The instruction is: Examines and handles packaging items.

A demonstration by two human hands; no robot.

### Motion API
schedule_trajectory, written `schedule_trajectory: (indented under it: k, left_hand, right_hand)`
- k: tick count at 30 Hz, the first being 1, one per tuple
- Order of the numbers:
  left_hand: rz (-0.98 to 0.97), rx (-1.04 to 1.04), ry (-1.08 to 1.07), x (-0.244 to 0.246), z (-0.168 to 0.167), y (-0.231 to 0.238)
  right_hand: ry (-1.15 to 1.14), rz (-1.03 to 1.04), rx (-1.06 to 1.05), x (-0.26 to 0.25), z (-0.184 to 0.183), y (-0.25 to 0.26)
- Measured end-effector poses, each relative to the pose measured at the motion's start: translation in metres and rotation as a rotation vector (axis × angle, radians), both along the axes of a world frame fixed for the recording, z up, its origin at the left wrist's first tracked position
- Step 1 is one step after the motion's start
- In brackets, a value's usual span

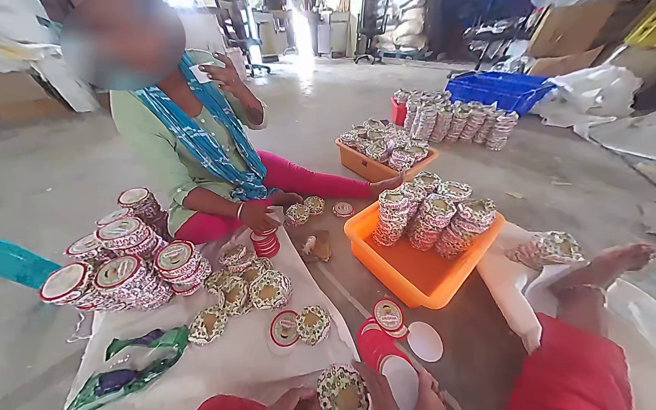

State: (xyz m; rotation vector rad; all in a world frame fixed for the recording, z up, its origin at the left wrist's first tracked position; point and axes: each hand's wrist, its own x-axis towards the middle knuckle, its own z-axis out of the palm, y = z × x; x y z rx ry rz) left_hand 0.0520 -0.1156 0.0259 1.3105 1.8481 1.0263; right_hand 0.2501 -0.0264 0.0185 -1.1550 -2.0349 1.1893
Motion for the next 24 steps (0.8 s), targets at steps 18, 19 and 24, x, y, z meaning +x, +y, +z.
schedule_trajectory:
  k: [18, 19, 24]
  left_hand:
    - [-0.222, -0.177, -0.438, -0.032, -0.040, 0.061]
    - [-0.205, -0.160, -0.456, -0.030, -0.041, 0.060]
    - [-0.185, -0.178, -0.480, -0.028, -0.040, 0.060]
  right_hand:
    - [-0.042, 0.223, 0.021, 0.002, -0.001, 0.020]
    - [-0.055, 0.234, 0.026, 0.002, 0.002, 0.020]
    - [-0.078, 0.268, 0.081, 0.004, 0.004, 0.021]
